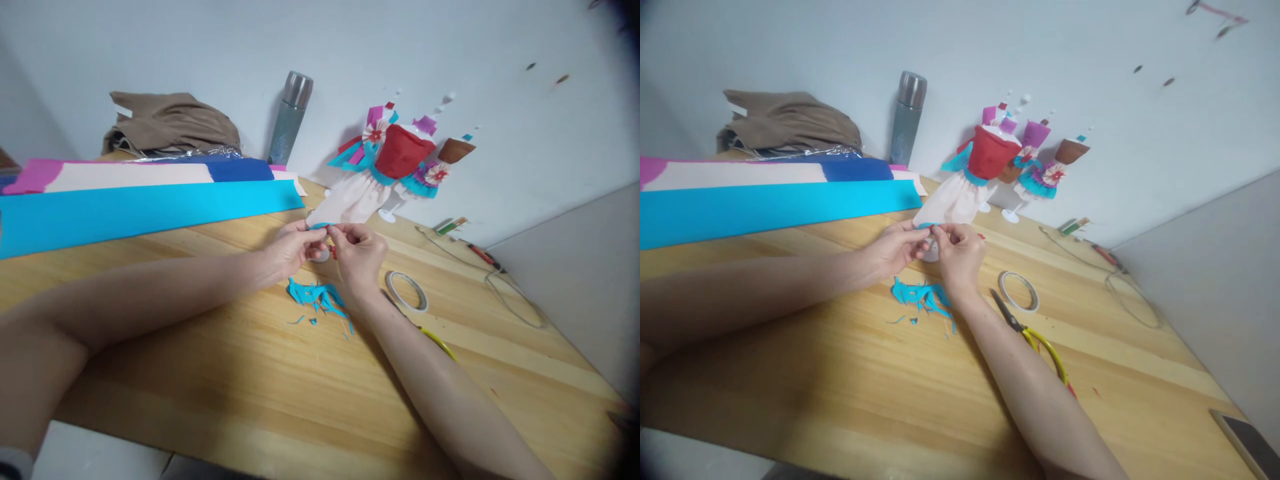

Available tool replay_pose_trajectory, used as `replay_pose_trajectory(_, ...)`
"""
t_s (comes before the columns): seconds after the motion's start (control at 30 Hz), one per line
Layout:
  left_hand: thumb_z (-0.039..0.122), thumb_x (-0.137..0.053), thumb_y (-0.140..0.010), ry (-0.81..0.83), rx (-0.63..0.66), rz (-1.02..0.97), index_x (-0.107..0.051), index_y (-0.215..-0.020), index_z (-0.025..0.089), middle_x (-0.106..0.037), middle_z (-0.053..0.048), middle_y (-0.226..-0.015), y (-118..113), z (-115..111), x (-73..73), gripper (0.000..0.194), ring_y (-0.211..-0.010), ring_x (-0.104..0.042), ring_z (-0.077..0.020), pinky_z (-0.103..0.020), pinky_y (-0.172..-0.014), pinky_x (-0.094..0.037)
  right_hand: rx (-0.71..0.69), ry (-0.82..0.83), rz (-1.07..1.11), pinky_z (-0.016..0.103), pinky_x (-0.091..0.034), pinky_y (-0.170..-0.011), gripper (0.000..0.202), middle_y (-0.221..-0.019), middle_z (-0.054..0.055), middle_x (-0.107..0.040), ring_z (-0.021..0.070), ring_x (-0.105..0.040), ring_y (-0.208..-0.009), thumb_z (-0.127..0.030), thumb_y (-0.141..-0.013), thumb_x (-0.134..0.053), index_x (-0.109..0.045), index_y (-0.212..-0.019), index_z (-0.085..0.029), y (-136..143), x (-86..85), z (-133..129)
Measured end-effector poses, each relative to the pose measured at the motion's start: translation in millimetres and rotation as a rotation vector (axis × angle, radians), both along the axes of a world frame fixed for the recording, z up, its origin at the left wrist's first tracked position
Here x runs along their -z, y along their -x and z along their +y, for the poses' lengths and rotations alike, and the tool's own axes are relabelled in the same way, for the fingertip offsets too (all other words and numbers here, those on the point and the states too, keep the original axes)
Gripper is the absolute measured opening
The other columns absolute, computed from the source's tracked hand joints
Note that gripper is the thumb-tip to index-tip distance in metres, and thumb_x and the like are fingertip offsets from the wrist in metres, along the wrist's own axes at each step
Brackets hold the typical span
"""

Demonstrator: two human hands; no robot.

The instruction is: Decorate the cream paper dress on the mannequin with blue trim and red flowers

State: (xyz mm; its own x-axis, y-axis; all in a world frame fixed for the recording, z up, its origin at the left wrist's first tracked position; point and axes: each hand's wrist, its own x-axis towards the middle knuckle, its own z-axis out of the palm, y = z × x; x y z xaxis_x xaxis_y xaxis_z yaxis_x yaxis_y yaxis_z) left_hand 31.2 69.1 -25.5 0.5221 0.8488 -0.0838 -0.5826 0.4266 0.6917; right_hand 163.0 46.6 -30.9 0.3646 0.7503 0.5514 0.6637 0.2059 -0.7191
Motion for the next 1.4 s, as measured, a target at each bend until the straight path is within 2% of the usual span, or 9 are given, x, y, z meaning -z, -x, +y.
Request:
replay_pose_trajectory(0.27, -0.001, -0.057, -0.088, 0.003, -0.058, 0.049, -0.061, -0.081, 0.010, -0.059, 0.000, -0.065, -3, 1, -2.9, 0.014, -0.051, -0.052, -0.0058, -0.020, -0.050, -0.035, -0.022, -0.009, 0.022, 0.029, -0.036, -0.057, 0.023, -0.057, -0.002, -0.052, 0.0135, -0.046, -0.056, -0.038, -0.079, -0.069, -0.075, -0.075, -0.017, 2, -1.6, -1)
replay_pose_trajectory(0.4, 0.003, -0.061, -0.088, -0.015, -0.048, 0.059, -0.060, -0.078, 0.011, -0.058, 0.000, -0.063, -5, 2, -3.2, 0.013, -0.051, -0.053, -0.0061, -0.019, -0.050, -0.034, -0.019, 0.000, 0.020, 0.029, -0.037, -0.058, 0.023, -0.058, -0.002, -0.054, 0.0135, -0.047, -0.056, -0.038, -0.079, -0.068, -0.074, -0.076, -0.017, 2, -2.8, -2)
replay_pose_trajectory(0.6, 0.003, -0.055, -0.092, -0.012, -0.011, 0.044, -0.060, -0.081, 0.011, -0.057, 0.000, -0.062, -9, 3, -5.5, 0.014, -0.051, -0.052, -0.0061, -0.020, -0.052, -0.037, 0.008, -0.008, 0.030, 0.030, -0.037, -0.057, 0.024, -0.056, -0.003, -0.051, 0.0124, -0.044, -0.054, -0.040, -0.077, -0.068, -0.073, -0.074, -0.016, 0, -10.2, -4)
replay_pose_trajectory(0.73, 0.002, -0.056, -0.091, 0.000, -0.030, 0.038, -0.060, -0.081, 0.011, -0.057, 0.001, -0.064, -9, 3, -5.0, 0.014, -0.051, -0.051, -0.0051, -0.019, -0.050, -0.035, -0.006, -0.039, 0.028, 0.030, -0.035, -0.056, 0.026, -0.056, -0.003, -0.049, 0.0128, -0.044, -0.055, -0.040, -0.079, -0.063, -0.072, -0.076, -0.016, -2, -12.0, -11)
replay_pose_trajectory(0.87, 0.003, -0.058, -0.090, 0.012, -0.034, 0.030, -0.059, -0.081, 0.011, -0.056, 0.001, -0.065, -9, 3, -3.7, 0.013, -0.052, -0.051, -0.0050, -0.018, -0.050, -0.034, -0.075, -0.079, 0.017, 0.030, -0.037, -0.058, 0.023, -0.063, 0.000, -0.057, 0.0136, -0.048, -0.058, -0.030, -0.081, -0.055, -0.073, -0.079, -0.017, -2, -7.9, -19)
replay_pose_trajectory(1.0, 0.002, -0.057, -0.090, 0.000, -0.026, 0.011, -0.060, -0.081, 0.011, -0.057, 0.000, -0.065, -10, 3, -2.4, 0.013, -0.053, -0.051, -0.0063, -0.020, -0.051, -0.034, -0.175, -0.048, -0.007, 0.031, -0.040, -0.061, 0.026, -0.066, 0.001, -0.059, 0.0146, -0.049, -0.060, -0.024, -0.077, -0.052, -0.076, -0.085, -0.017, -1, -4.3, -21)
replay_pose_trajectory(1.2, 0.003, -0.058, -0.091, -0.015, -0.004, 0.016, -0.059, -0.080, 0.011, -0.056, 0.001, -0.062, -9, 3, -2.3, 0.014, -0.052, -0.051, -0.0062, -0.020, -0.051, -0.034, -0.162, -0.002, 0.067, 0.030, -0.040, -0.061, 0.032, -0.065, 0.000, -0.057, 0.0141, -0.048, -0.060, -0.021, -0.074, -0.051, -0.078, -0.091, -0.016, -2, -2.2, -15)
replay_pose_trajectory(1.4, 0.002, -0.057, -0.091, -0.003, -0.012, 0.004, -0.060, -0.082, 0.010, -0.057, 0.000, -0.065, -8, 4, -2.2, 0.013, -0.052, -0.052, -0.0059, -0.020, -0.050, -0.035, -0.183, -0.036, 0.087, 0.029, -0.040, -0.057, 0.027, -0.062, 0.000, -0.061, 0.0133, -0.048, -0.056, -0.021, -0.071, -0.053, -0.077, -0.085, -0.019, 0, -4.1, -16)
